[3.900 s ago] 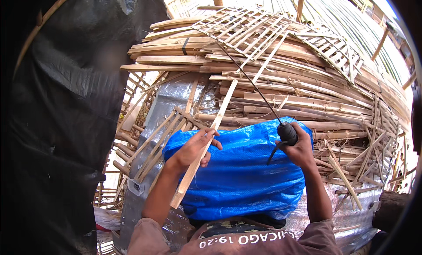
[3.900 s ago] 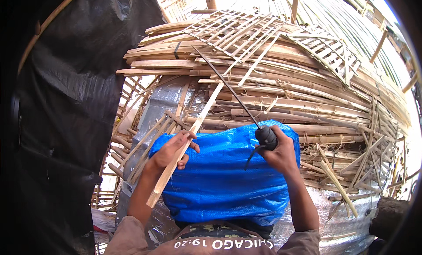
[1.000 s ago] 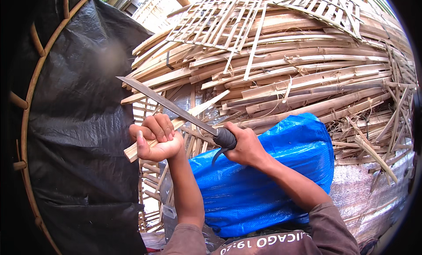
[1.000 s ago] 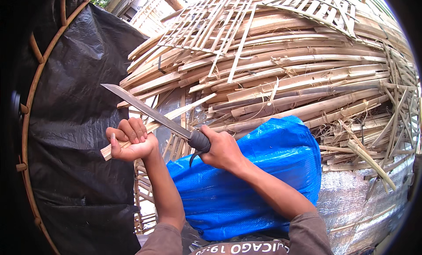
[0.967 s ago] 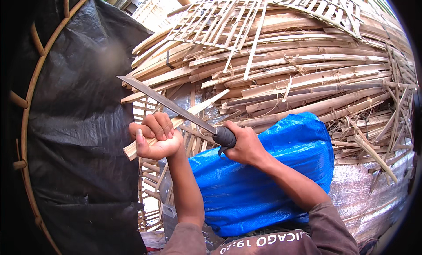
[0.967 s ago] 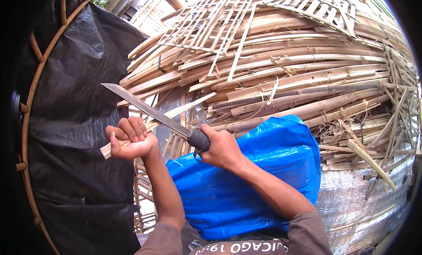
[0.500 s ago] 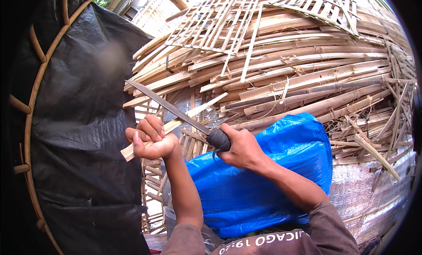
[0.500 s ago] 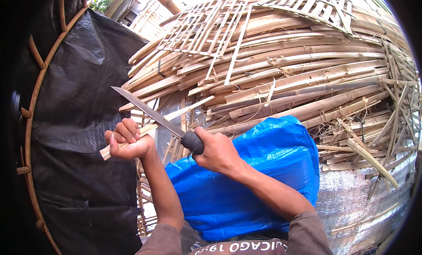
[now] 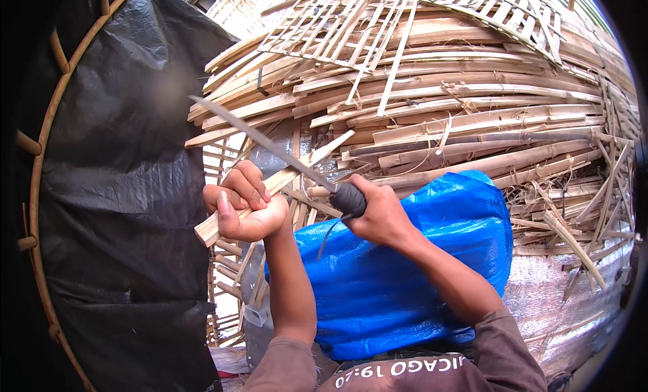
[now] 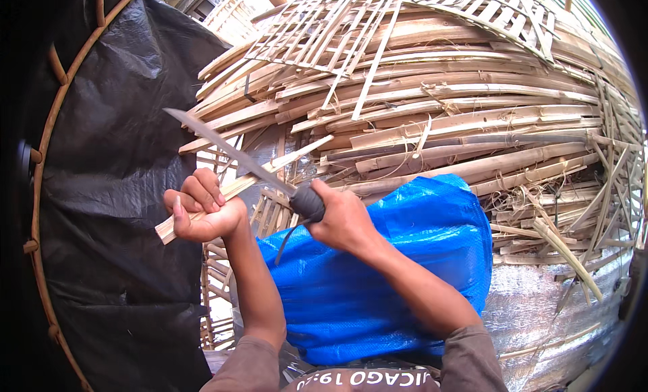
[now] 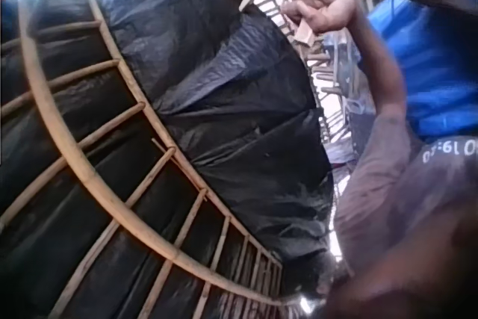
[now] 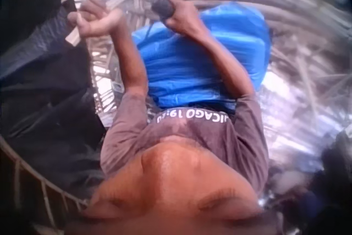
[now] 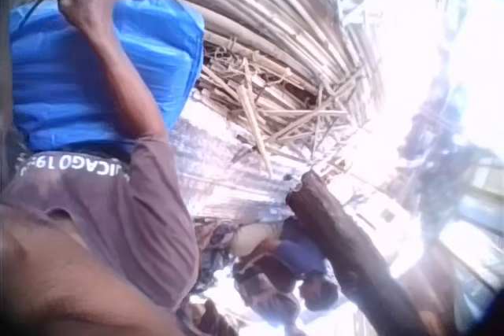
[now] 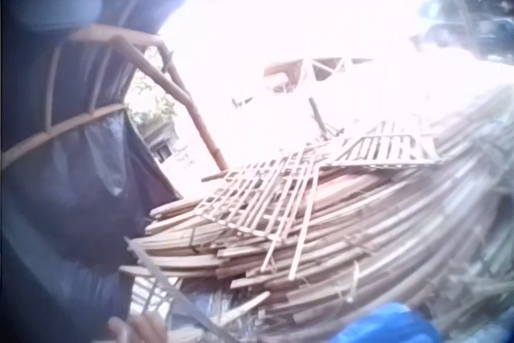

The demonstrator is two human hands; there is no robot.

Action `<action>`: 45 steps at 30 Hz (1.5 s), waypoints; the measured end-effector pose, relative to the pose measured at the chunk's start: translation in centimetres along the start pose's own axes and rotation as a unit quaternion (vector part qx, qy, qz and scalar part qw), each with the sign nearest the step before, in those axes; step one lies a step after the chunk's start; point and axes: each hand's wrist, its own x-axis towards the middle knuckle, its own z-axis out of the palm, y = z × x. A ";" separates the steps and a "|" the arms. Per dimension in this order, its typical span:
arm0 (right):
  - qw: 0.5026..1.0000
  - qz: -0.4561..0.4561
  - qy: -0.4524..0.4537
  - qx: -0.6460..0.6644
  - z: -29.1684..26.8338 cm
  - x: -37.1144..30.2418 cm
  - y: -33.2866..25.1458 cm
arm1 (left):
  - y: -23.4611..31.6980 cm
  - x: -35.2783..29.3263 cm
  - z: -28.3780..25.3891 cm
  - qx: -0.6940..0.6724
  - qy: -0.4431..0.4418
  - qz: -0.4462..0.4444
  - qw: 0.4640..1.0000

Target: The person splits thin strips of bamboo from a larger piece using a large knife.

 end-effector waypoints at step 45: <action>0.991 0.102 0.033 -0.080 1.6 1.3 4.3 | 0.0 -0.2 -2.1 -0.018 0.006 -0.036 0.999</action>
